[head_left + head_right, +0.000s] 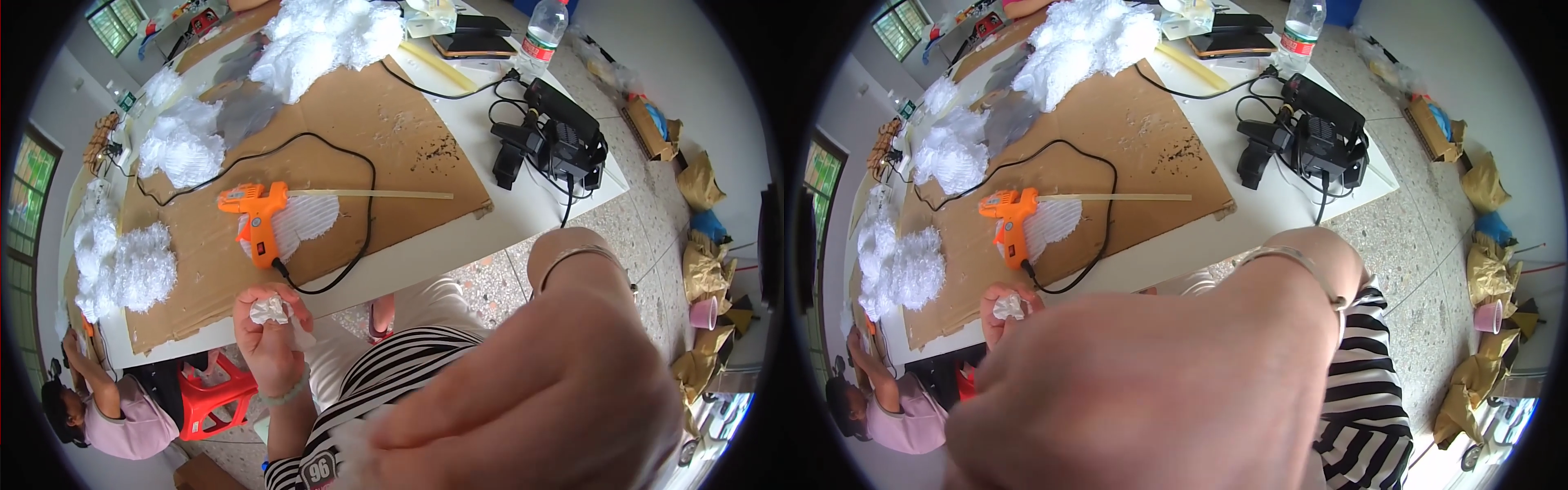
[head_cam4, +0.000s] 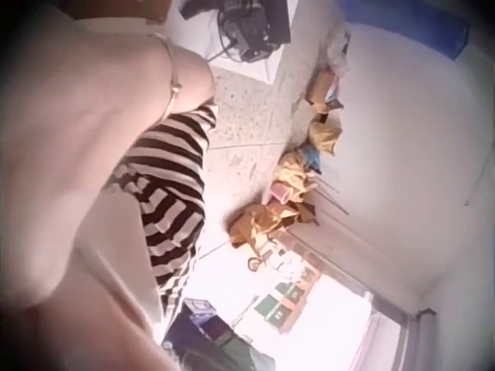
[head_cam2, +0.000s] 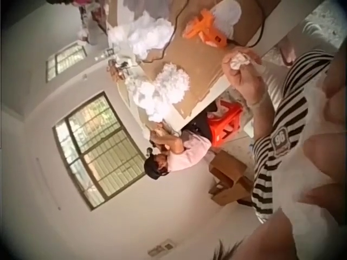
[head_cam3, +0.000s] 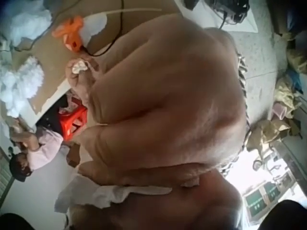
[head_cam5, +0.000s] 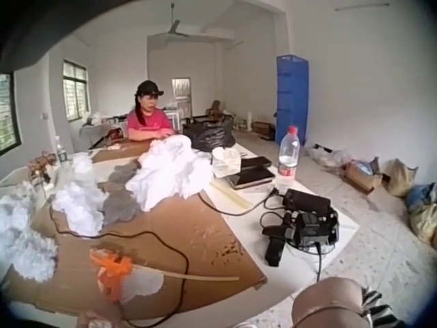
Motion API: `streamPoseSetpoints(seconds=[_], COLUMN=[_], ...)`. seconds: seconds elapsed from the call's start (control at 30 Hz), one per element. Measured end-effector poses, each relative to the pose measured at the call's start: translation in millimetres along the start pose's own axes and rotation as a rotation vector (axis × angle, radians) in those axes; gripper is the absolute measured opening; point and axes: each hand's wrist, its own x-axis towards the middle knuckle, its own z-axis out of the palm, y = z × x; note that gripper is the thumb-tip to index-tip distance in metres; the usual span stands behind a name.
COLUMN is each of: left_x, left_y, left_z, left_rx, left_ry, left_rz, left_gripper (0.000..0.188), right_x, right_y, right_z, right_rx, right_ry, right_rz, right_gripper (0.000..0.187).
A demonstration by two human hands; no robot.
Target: Apply hot glue to a cardboard shape and attach white cotton material to it.
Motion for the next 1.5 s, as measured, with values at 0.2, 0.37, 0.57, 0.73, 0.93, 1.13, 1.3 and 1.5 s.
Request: streamPoseSetpoints(seconds=[0.2,0.37,0.57,0.73,0.93,1.13,1.3,1.5], left_x=[-12,-2,4,3,2,4,14,15], left_y=[10,13,-2,0,3,-5,-16,-6], left_z=[-14,-3,-13,3,8,11,32,81], left_rx=[0.085,-0.082,0.067,0.027,0.131,0.111,0.298,0.008], left_ry=[0.096,0.152,0.044,0.071,0.076,-0.051,-0.119,-0.170], left_rz=[-0.009,0.016,-0.009,0.015,0.011,-0.002,0.139,-0.154], left_gripper=[0.015,0.025,0.025,0.025,0.019,0.030,0.040,0.053], right_x=[-27,20,45,46,44,46,21,-75], right_y=[-4,36,140,191,204,172,81,33], right_z=[-18,-72,-103,-119,-128,-127,-65,2], right_rx=[-0.134,-0.370,-0.098,-0.406,-0.923,-1.077,-0.665,-0.049], right_ry=[0.249,0.065,-0.208,-0.486,-0.760,-0.726,-0.656,-0.755], right_rz=[0.057,0.352,0.660,0.633,0.785,0.527,0.372,0.452], right_gripper=[0.032,0.032,0.035,0.029,0.033,0.038,0.037,0.047])
